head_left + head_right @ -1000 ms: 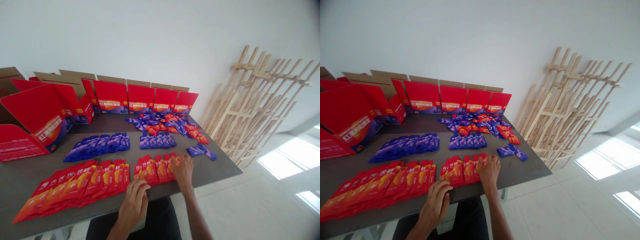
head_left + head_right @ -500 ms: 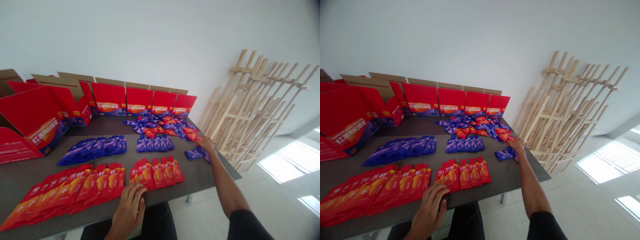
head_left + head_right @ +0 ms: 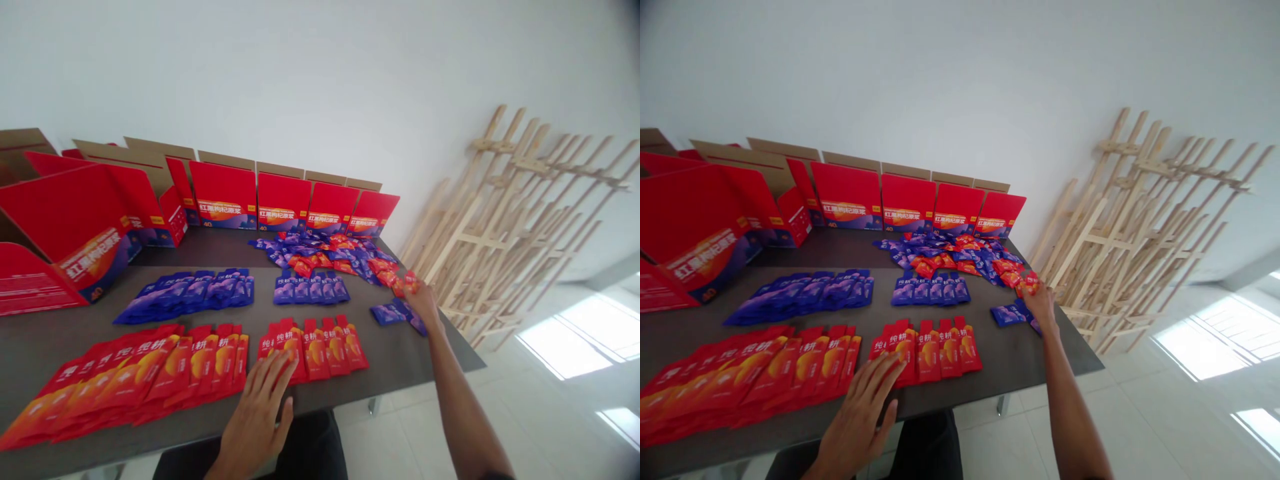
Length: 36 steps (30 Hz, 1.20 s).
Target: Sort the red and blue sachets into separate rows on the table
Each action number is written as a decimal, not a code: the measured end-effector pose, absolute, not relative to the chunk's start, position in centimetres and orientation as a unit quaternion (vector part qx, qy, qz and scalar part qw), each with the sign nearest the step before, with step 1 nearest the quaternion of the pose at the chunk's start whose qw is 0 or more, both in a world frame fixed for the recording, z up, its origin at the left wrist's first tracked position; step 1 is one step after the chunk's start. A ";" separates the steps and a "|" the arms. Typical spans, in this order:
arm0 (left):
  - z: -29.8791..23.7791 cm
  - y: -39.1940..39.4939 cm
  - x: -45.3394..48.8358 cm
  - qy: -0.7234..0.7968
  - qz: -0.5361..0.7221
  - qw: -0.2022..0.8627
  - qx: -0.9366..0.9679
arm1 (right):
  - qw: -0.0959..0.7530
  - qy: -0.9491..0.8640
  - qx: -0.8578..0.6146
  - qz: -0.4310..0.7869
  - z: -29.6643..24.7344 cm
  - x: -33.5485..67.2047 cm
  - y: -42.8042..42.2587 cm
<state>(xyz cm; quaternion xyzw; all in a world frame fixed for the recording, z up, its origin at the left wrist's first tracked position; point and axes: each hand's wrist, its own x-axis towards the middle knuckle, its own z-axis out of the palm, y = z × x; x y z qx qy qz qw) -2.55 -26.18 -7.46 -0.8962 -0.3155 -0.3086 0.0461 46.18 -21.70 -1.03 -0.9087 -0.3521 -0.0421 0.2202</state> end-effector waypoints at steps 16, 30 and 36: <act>-8.3 -26.0 -2.3 -0.308 -0.295 0.035 -0.904 | 0.326 -0.489 -0.807 0.045 -5.9 13.8 -26.9; -8.5 -26.1 -2.5 -0.315 -0.300 0.029 -0.900 | 0.319 -0.483 -0.816 0.001 -2.9 21.6 -26.1; -8.1 -26.2 -2.6 -0.312 -0.320 0.018 -0.894 | 0.220 -0.286 -0.932 -0.028 -0.8 41.7 -18.8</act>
